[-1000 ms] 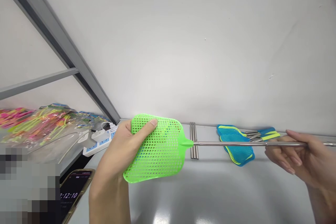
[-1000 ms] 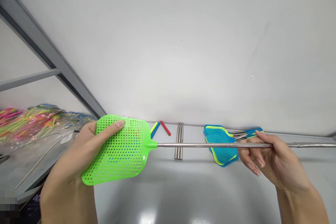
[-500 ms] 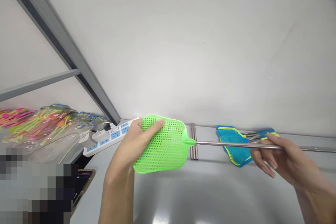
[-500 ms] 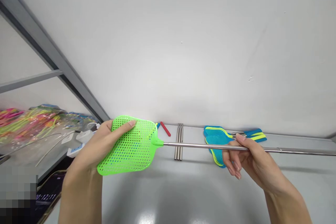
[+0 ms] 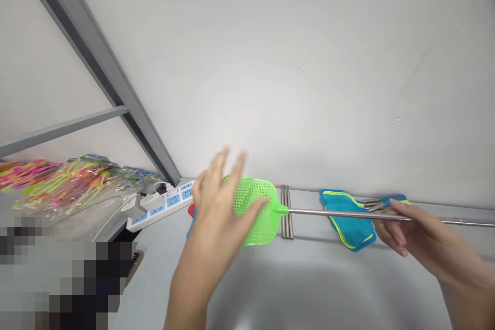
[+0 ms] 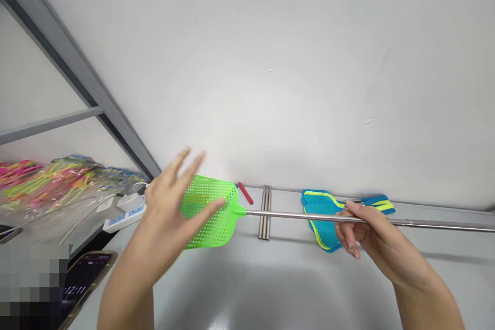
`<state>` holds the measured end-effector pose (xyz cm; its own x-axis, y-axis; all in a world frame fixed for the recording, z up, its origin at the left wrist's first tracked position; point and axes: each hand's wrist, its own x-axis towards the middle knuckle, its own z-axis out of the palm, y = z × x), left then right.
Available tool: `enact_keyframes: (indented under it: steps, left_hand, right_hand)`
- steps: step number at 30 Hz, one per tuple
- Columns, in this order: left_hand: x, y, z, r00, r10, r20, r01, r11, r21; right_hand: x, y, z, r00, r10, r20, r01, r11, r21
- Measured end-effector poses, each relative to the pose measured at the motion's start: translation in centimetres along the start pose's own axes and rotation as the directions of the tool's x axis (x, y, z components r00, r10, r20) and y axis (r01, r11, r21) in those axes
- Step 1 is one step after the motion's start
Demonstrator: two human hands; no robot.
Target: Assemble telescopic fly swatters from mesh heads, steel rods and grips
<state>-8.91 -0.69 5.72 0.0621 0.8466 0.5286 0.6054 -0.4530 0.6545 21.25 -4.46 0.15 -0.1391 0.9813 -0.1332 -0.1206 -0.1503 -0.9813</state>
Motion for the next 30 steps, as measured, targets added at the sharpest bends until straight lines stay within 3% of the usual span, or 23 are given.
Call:
enact_keyframes:
  steps: [2,4,8,12,19,24,30]
  left_hand:
    - [-0.8,0.7,0.7,0.971,0.133,0.197,-0.132,0.991,-0.018]
    - [-1.4,1.1,1.5,0.918,0.186,0.35,-0.196,0.981,-0.007]
    - [-2.0,1.3,2.3,0.85,0.218,0.48,-0.284,0.956,0.07]
    - [-2.0,1.0,2.3,0.838,0.165,0.521,-0.279,0.948,0.149]
    - [-1.4,0.9,2.7,0.825,0.182,0.535,-0.323,0.928,0.184]
    - [-1.1,0.9,2.5,0.836,0.123,0.535,-0.273,0.939,0.211]
    - [-1.5,0.5,1.5,0.778,0.046,0.627,-0.183,0.971,0.155]
  right_hand:
    - [0.2,0.0,0.4,0.999,0.017,0.044,-0.015,0.999,-0.032]
    - [0.4,0.0,0.8,0.997,0.021,0.072,-0.017,0.998,-0.063]
    - [0.5,-0.1,0.9,0.999,0.014,0.052,-0.01,0.997,-0.072]
    - [0.4,-0.2,0.8,0.999,0.017,0.049,-0.014,0.998,-0.059]
    - [0.1,-0.3,0.3,0.999,0.032,0.024,-0.03,0.997,-0.065]
    - [-0.3,-0.4,-0.3,0.999,0.032,0.007,-0.031,0.998,-0.058]
    - [-0.8,-0.6,-0.9,0.999,-0.014,-0.029,0.011,0.996,-0.084]
